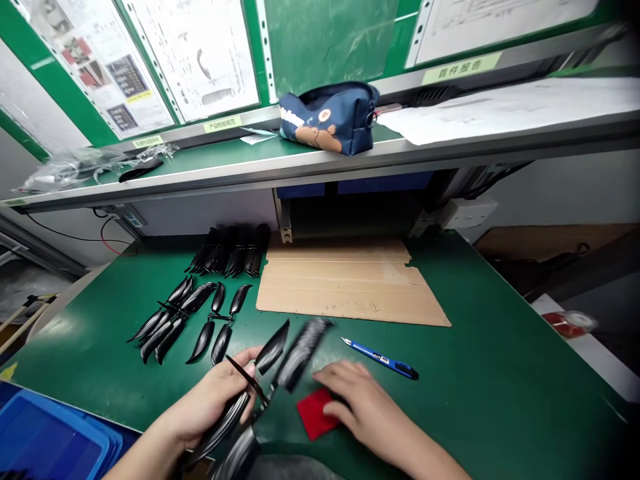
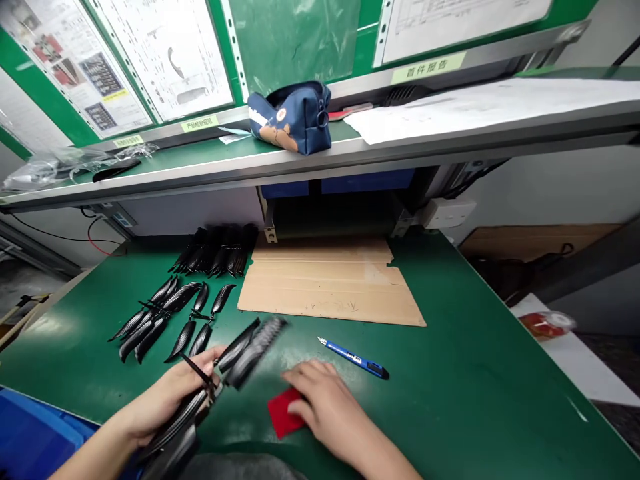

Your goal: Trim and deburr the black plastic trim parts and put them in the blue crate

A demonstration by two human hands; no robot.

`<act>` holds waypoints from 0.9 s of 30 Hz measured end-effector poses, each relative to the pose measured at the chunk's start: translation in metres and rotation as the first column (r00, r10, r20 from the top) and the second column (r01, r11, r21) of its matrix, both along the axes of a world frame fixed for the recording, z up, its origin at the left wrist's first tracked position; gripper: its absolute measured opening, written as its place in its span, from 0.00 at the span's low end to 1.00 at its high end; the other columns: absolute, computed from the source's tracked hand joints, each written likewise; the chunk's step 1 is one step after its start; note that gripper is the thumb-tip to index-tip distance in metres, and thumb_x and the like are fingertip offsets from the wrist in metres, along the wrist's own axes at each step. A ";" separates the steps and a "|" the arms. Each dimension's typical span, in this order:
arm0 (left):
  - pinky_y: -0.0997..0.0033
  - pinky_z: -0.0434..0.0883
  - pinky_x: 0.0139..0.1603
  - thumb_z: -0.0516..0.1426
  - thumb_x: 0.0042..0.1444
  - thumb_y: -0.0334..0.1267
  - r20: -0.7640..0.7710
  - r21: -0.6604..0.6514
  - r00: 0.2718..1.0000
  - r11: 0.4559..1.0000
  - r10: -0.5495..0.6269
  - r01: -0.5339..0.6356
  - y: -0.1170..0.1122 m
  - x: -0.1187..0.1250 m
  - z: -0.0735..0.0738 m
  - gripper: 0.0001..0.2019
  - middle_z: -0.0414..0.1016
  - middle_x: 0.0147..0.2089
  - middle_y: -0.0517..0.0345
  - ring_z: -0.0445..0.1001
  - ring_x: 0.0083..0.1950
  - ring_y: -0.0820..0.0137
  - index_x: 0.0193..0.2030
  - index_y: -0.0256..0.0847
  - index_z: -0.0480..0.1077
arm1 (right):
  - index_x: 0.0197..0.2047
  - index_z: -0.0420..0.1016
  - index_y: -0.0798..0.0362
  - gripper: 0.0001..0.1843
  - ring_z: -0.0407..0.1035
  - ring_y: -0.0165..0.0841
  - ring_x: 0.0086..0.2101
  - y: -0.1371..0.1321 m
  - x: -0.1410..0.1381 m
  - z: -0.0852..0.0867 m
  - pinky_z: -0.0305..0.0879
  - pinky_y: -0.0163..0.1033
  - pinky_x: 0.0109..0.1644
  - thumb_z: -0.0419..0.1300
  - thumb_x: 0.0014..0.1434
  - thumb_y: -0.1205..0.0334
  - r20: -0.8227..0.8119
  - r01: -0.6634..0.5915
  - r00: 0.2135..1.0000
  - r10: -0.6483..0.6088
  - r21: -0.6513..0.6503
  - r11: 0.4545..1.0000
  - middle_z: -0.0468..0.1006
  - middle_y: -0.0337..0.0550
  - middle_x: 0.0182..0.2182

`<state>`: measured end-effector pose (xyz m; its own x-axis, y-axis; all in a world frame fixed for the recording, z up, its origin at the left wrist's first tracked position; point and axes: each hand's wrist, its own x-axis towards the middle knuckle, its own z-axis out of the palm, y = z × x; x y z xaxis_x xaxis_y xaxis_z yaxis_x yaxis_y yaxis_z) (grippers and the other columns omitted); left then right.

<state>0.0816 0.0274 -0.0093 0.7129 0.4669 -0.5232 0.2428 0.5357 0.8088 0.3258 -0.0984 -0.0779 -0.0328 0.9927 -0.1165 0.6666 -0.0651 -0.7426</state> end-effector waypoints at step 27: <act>0.75 0.54 0.26 0.63 0.42 0.53 -0.220 0.394 0.812 0.712 -0.541 0.581 0.031 0.036 -0.008 0.20 0.65 0.23 0.62 0.58 0.25 0.77 0.23 0.37 0.64 | 0.29 0.64 0.52 0.05 0.53 0.21 0.25 0.063 -0.028 0.014 0.51 0.30 0.27 0.54 0.45 0.64 -0.287 -0.397 0.886 0.365 -0.060 0.916 0.61 0.31 0.23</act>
<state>0.1174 0.0587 -0.0173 0.8797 0.1815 -0.4396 0.4626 -0.1124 0.8794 0.2976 -0.0352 -0.0644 -0.4510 0.8779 -0.1612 0.4374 0.0600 -0.8972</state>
